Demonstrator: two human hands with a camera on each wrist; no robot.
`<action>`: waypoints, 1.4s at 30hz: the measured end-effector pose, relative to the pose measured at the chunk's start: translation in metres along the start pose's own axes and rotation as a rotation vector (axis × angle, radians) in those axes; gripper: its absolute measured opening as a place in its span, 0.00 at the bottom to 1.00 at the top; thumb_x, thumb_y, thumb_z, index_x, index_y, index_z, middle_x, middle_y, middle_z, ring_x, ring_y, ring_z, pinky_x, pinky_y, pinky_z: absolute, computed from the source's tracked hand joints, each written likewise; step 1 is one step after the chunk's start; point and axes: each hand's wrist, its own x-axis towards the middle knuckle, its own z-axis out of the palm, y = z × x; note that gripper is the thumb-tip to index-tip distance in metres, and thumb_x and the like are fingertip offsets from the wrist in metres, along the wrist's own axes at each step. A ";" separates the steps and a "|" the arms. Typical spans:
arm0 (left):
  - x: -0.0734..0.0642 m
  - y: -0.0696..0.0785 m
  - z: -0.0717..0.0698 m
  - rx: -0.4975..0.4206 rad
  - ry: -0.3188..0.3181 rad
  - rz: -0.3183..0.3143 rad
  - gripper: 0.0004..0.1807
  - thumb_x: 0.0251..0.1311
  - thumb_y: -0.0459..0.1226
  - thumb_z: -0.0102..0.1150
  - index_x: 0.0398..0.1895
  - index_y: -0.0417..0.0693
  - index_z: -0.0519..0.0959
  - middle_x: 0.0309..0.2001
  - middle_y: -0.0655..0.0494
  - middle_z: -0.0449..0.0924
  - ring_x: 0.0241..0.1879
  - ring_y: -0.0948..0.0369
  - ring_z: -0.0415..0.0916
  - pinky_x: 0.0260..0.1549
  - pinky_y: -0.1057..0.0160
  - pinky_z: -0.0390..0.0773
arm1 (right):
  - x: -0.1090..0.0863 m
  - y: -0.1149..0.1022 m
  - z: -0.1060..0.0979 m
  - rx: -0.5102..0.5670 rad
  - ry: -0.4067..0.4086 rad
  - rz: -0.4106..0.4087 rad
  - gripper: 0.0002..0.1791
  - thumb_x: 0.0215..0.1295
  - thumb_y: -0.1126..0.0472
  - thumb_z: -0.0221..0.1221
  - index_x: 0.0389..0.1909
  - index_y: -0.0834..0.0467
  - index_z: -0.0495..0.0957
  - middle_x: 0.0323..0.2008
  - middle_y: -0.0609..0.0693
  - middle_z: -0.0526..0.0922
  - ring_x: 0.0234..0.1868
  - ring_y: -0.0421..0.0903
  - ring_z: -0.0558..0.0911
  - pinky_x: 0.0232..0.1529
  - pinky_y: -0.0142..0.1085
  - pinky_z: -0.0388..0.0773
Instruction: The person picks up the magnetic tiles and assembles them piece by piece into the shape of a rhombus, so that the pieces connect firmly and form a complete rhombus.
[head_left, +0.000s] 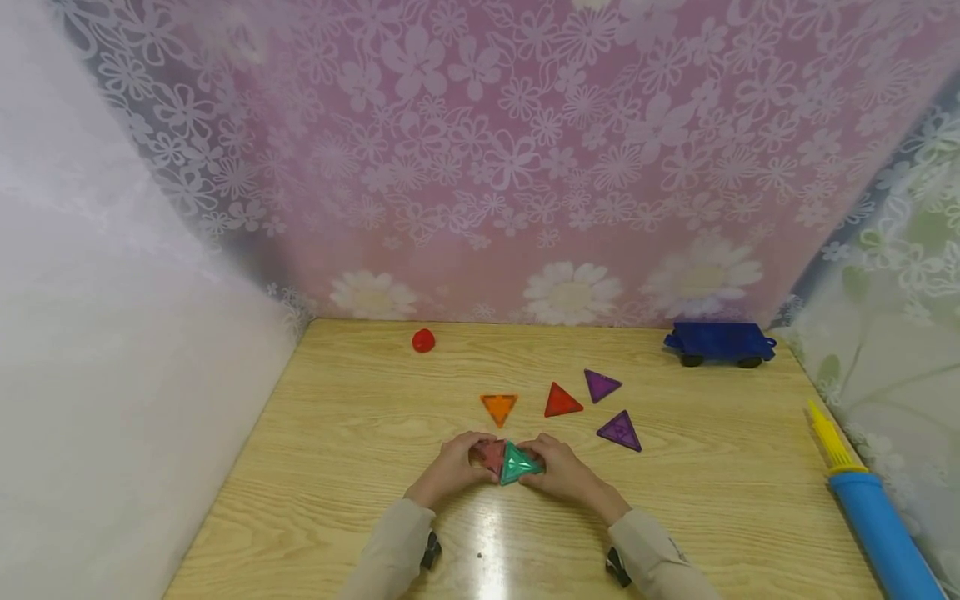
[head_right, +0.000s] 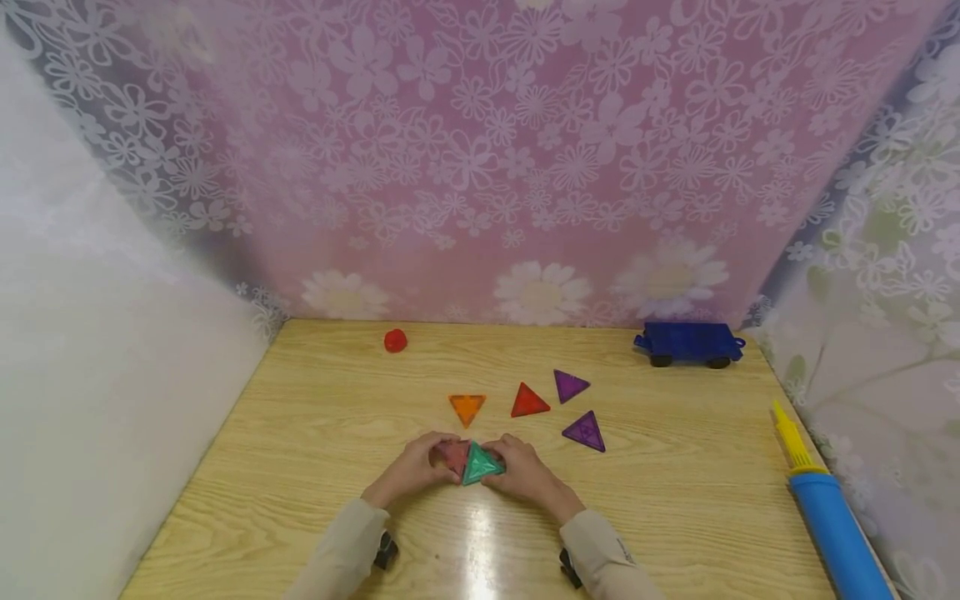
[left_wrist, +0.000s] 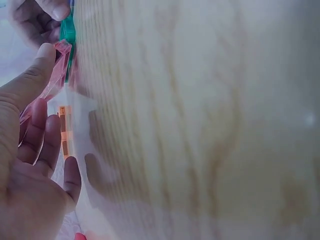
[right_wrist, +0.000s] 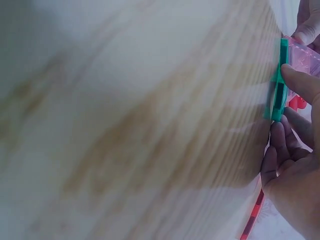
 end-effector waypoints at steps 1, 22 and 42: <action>0.000 0.000 0.000 -0.006 -0.002 0.001 0.31 0.48 0.43 0.72 0.57 0.48 0.75 0.50 0.55 0.78 0.50 0.56 0.73 0.55 0.46 0.59 | 0.000 0.000 0.000 -0.004 0.002 -0.003 0.25 0.57 0.59 0.67 0.54 0.65 0.75 0.36 0.48 0.74 0.36 0.43 0.74 0.38 0.32 0.72; 0.000 0.002 0.001 -0.076 -0.042 0.098 0.28 0.56 0.38 0.66 0.61 0.44 0.74 0.46 0.55 0.77 0.45 0.61 0.69 0.49 0.61 0.70 | -0.002 0.001 0.003 -0.015 0.019 0.014 0.26 0.56 0.57 0.68 0.54 0.63 0.76 0.35 0.47 0.73 0.36 0.42 0.73 0.37 0.31 0.71; -0.002 0.001 0.002 -0.067 -0.035 0.081 0.28 0.56 0.40 0.65 0.61 0.48 0.74 0.48 0.58 0.76 0.47 0.61 0.68 0.50 0.60 0.69 | 0.003 -0.004 0.001 0.049 0.097 0.050 0.19 0.67 0.53 0.57 0.54 0.60 0.75 0.48 0.52 0.77 0.53 0.51 0.73 0.55 0.50 0.70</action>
